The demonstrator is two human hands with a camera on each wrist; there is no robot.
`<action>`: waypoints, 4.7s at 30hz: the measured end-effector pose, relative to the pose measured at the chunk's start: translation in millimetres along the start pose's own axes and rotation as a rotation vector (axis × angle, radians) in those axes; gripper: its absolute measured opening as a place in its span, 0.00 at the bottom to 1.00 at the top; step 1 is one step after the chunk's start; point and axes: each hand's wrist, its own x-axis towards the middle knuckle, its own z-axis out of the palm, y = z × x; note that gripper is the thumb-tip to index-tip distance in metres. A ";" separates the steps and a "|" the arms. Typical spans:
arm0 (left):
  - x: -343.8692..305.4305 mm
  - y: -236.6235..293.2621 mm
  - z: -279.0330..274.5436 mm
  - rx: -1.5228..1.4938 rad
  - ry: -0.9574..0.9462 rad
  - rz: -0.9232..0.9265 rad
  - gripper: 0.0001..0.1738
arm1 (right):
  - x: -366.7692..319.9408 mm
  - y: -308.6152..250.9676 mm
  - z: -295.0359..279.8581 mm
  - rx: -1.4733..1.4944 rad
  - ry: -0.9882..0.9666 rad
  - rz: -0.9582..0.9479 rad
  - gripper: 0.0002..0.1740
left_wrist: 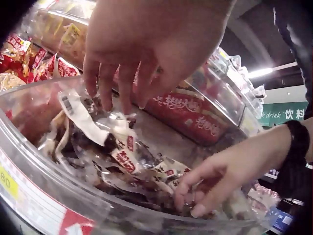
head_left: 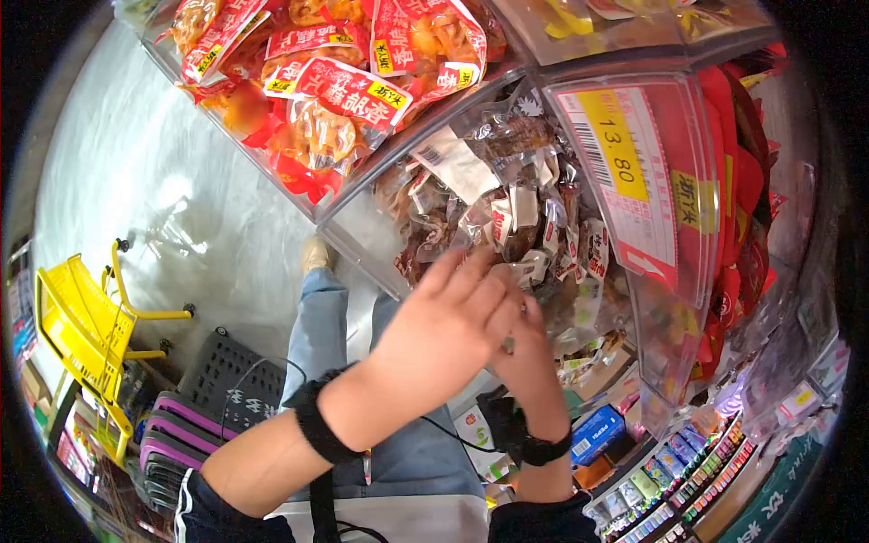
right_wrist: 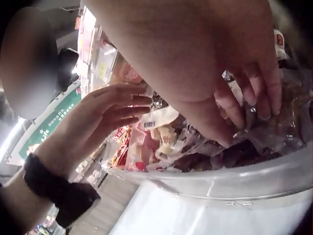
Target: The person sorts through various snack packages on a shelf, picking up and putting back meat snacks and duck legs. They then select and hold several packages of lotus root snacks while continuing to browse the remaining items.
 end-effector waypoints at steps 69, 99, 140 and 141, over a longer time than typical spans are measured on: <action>-37.2 0.7 66.5 0.427 -0.326 0.105 0.35 | -12.5 -2.7 -36.0 -0.403 0.344 0.315 0.24; -38.7 -1.4 67.5 0.428 -0.342 0.136 0.28 | 15.7 -5.3 -27.3 -0.667 0.569 0.020 0.24; -38.2 -4.9 65.2 0.480 -0.304 0.181 0.28 | 25.0 24.0 -27.8 -0.485 0.333 0.125 0.06; -38.3 -5.1 65.9 0.480 -0.300 0.181 0.28 | 27.5 29.0 -28.2 -0.508 0.333 0.148 0.05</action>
